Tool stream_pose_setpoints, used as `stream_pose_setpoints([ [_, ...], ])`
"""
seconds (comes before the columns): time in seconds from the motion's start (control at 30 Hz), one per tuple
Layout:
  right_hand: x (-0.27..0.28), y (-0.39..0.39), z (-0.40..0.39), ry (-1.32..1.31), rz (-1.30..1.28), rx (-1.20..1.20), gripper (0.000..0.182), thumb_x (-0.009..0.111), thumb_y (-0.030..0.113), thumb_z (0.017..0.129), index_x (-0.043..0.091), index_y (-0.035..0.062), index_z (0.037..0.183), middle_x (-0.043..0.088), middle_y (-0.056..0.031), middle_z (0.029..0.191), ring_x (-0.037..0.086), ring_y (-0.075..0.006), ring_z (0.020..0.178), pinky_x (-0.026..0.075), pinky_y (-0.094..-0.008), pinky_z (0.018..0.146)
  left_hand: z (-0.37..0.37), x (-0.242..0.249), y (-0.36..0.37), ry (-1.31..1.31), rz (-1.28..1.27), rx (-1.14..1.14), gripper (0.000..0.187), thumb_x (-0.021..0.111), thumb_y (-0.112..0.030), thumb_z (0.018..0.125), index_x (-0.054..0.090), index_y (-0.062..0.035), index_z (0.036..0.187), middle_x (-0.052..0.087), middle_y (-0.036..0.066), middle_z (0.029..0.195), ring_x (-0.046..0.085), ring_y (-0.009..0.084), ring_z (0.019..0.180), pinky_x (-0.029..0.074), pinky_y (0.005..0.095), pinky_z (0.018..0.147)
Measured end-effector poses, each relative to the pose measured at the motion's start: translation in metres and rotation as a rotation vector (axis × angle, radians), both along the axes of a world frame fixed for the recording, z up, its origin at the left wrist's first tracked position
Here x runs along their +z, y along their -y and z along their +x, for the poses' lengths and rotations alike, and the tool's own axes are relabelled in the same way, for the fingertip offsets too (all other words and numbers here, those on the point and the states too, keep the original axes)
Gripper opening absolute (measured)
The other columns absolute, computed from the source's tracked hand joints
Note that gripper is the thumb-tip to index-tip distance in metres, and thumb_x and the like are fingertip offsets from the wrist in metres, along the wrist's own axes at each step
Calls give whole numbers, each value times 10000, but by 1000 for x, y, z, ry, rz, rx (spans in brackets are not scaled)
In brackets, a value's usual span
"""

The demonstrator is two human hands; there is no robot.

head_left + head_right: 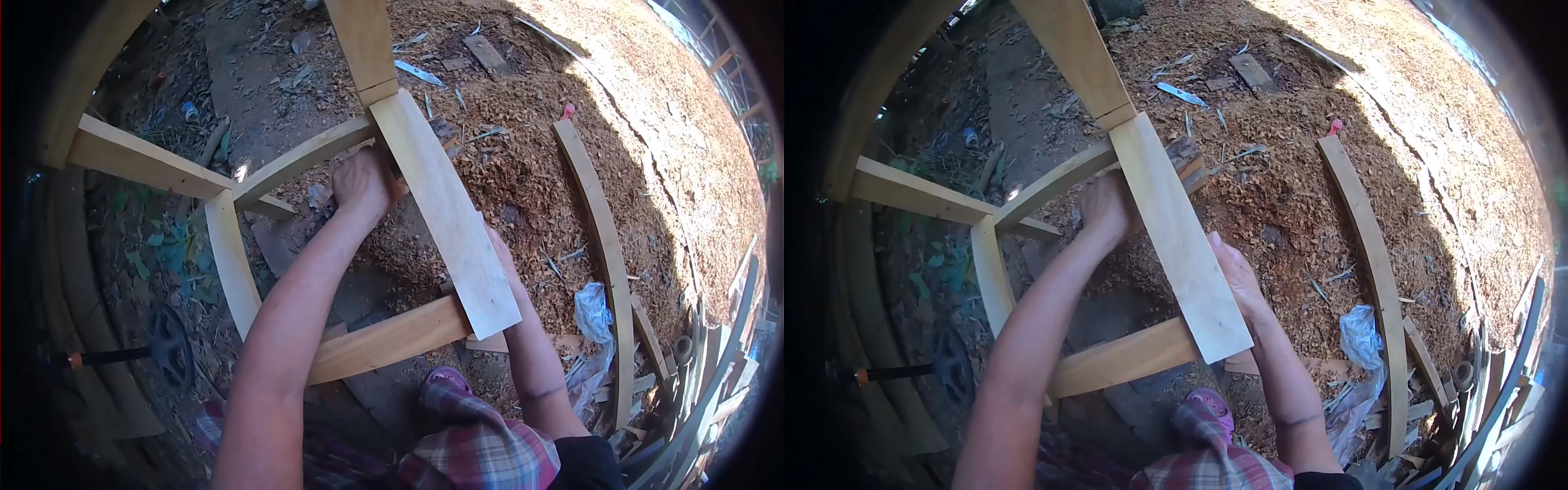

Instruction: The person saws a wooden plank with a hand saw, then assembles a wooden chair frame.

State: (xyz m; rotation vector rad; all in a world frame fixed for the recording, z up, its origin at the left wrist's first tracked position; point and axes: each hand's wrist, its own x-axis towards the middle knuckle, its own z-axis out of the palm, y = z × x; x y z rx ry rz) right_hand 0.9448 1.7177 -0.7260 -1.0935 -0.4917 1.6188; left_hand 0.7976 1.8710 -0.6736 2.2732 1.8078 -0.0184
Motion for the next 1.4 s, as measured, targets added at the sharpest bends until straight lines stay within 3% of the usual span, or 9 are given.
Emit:
stream_pose_setpoints([
  [0.4, -13, -1, 16, -19, 66, -105, 480, 473, 421, 1004, 532, 45, 1296, 647, -9, 1037, 606, -57, 894, 506, -244, 817, -20, -4, 9, 41, -33, -55, 647, 869, -314, 626, 596, -59, 1154, 673, 138, 1077, 633, 308, 1067, 431, 436, 962],
  [0.47, -2, 5, 25, 39, 104, 19, 417, 476, 375, 1012, 556, 44, 1254, 642, -2, 1004, 593, -53, 888, 490, -238, 803, -37, -1, 23, 88, 280, -142, 547, 838, -281, 679, 618, -22, 1108, 671, 156, 1071, 631, 329, 1057, 421, 458, 974],
  [0.6, 2, 18, 24, 393, 87, -201, 277, 493, 299, 1014, 616, 54, 1051, 604, 33, 853, 528, -19, 713, 435, -193, 646, -110, 84, 50, 396, 244, -223, 336, 706, -272, 846, 635, -6, 1039, 681, 137, 859, 661, 247, 876, 503, 361, 789],
  [0.67, -31, 43, 45, 442, -5, -305, 227, 513, 253, 1003, 614, 52, 975, 613, 32, 835, 557, -18, 728, 446, -201, 617, -164, 119, 64, 572, 207, 59, 248, 630, -257, 926, 635, -17, 988, 623, 62, 745, 601, 119, 784, 472, 261, 682],
  [0.8, -79, 116, 39, 481, -69, -485, 142, 519, 150, 948, 570, 34, 1013, 564, -46, 839, 540, -83, 649, 465, -251, 556, -297, 30, 82, 646, 637, 228, 169, 583, -184, 956, 592, -38, 1042, 550, -3, 705, 517, 65, 592, 446, 219, 574],
  [0.93, -66, 179, -25, 526, -263, -227, 129, 612, 146, 938, 505, 87, 896, 484, 17, 673, 407, -45, 460, 363, -201, 417, -348, -20, 140, 713, -217, 844, 202, 615, -214, 928, 611, -16, 968, 619, 76, 806, 591, 203, 571, 522, 309, 635],
  [1.13, -81, 269, -41, 657, -523, 309, 213, 605, 290, 943, 536, 94, 989, 537, -11, 782, 513, -96, 602, 447, -275, 493, -394, -74, 188, 264, -133, 505, 265, 637, -291, 898, 676, -31, 867, 662, 171, 950, 661, 335, 834, 528, 456, 767],
  [1.2, -73, 285, -35, 670, -597, 374, 221, 603, 298, 942, 536, 95, 996, 539, -12, 788, 516, -100, 612, 451, -281, 500, -406, -87, 189, 29, -609, 402, 265, 673, -292, 865, 699, -40, 943, 654, 200, 1091, 636, 353, 1029, 511, 476, 857],
  [1.4, -52, 313, -13, 692, -786, 437, 247, 599, 324, 940, 537, 98, 1017, 543, -17, 809, 526, -110, 643, 461, -297, 521, -380, -91, 258, 4, -989, 210, 470, 723, -316, 822, 634, 8, 1150, 613, 223, 1187, 594, 383, 1123, 496, 458, 929],
])
